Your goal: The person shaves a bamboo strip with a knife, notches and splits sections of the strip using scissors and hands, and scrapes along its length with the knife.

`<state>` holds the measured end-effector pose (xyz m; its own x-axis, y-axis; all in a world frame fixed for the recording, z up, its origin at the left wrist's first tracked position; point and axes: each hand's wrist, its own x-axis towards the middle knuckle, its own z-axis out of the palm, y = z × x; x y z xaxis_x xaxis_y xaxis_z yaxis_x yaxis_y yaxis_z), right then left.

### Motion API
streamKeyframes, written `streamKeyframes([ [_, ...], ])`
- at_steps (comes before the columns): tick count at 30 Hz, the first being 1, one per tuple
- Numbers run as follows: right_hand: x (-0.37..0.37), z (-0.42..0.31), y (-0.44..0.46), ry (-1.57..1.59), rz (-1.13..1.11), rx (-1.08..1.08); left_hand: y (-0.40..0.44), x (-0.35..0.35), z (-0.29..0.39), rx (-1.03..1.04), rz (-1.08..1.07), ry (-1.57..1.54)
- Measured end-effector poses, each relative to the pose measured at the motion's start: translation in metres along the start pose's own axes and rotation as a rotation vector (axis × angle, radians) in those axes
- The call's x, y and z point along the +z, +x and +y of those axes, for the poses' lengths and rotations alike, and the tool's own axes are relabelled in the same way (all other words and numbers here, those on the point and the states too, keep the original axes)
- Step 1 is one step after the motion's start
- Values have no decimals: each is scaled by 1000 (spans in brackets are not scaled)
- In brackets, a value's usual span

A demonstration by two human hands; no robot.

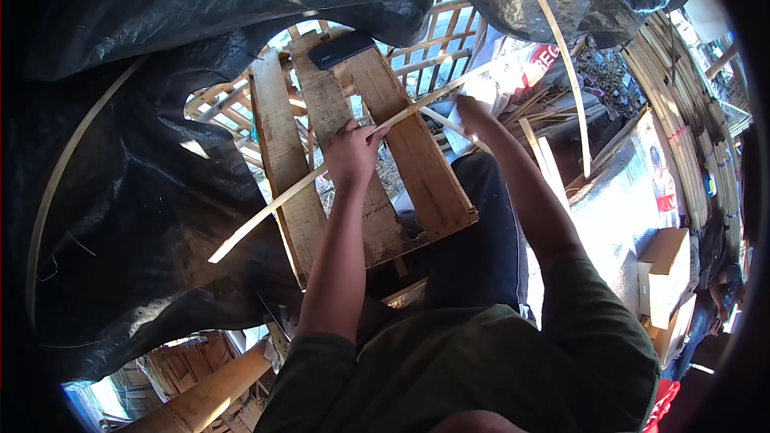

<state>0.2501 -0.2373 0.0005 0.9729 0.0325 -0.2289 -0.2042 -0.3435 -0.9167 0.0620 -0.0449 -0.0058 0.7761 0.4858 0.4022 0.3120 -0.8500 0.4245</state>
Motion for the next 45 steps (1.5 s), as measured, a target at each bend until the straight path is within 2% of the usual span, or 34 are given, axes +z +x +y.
streamKeyframes([
  [2, 3, -2, -7, -309, -381, 68, 1, 0, -1, 6, 1, 7],
  [4, -12, 8, 29, 191, -99, 109, 0, -1, -1, 5, 1, 9],
  [5, -10, 8, 34, 281, 186, 129, 1, -3, 1, 8, -7, 18],
  [7, 6, 25, 21, -117, -199, 112, -1, -6, 0, 9, -14, 26],
  [8, 11, 16, -5, -117, -512, 216, -2, -5, 1, 6, -11, 7],
  [9, 9, 18, 5, -371, -404, 45, -1, -6, 1, 3, -4, -11],
  [10, -9, 19, 30, -291, -428, 1, -1, -5, 0, 1, 0, -15],
  [12, -8, 14, 46, 184, 159, 7, -2, -1, -4, 18, 27, -69],
  [14, 5, 19, 20, -262, -125, 6, 0, 3, -9, 20, 35, -74],
  [16, 12, 29, 13, -213, -581, 95, 0, 3, -9, 37, 25, -84],
  [17, -6, 13, 17, -336, -485, 22, 0, 0, -8, 38, 17, -63],
  [18, -13, 11, 34, -217, -315, -9, -2, -1, -7, 33, 9, -43],
  [20, -9, 16, 35, 6, 225, 59, -1, -4, -4, 16, -1, -49],
  [21, -2, -2, 1, -326, 5, 129, -1, -4, -5, 6, -19, -46],
  [22, 6, 8, -12, -416, -451, 47, -3, -3, -6, 6, -23, -48],
  [24, -7, 10, 11, -315, -414, 43, -1, 1, -7, 20, 25, -44],
  [25, -17, 13, 24, -111, -260, 97, -4, 2, -7, 16, 20, -45],
  [26, -15, 11, 22, -112, -261, 94, -3, 0, -6, 19, 16, -55],
  [28, -1, 10, 6, -308, -67, 80, -3, -1, -7, 20, 5, -56],
  [29, 10, 21, -6, -355, -474, -25, -4, 0, -7, 17, 20, -51],
  [30, 3, 20, -6, 105, -611, 291, -2, 1, -6, 15, 39, -47],
  [32, -22, 9, 19, -142, -397, 105, -2, -1, -5, 15, 20, -34],
  [33, -23, 10, 26, 584, -340, 116, -3, 0, -5, 9, 11, -25],
  [34, -16, 21, 25, 768, -12, 137, -3, 0, -4, 6, 12, -24],
  [35, 1, 40, 28, 288, -23, 76, -3, 1, -5, 4, 23, -34],
  [37, 4, 27, -14, 34, -562, 311, -3, 2, -5, 10, 29, -42],
  [38, -3, 25, -2, -5, -526, 248, -3, 1, -5, 2, 26, -26],
  [40, -34, 20, 33, 116, -546, 197, -3, 1, -4, -13, 22, -12],
  [41, -33, 38, 48, 592, -456, 124, -2, -1, -3, -7, 11, -16],
  [42, -28, 36, 39, 589, -456, 124, -1, -1, -2, 2, 3, -21],
  [45, 2, 30, -8, -33, -559, 208, -1, -6, 2, 2, 3, -28],
])
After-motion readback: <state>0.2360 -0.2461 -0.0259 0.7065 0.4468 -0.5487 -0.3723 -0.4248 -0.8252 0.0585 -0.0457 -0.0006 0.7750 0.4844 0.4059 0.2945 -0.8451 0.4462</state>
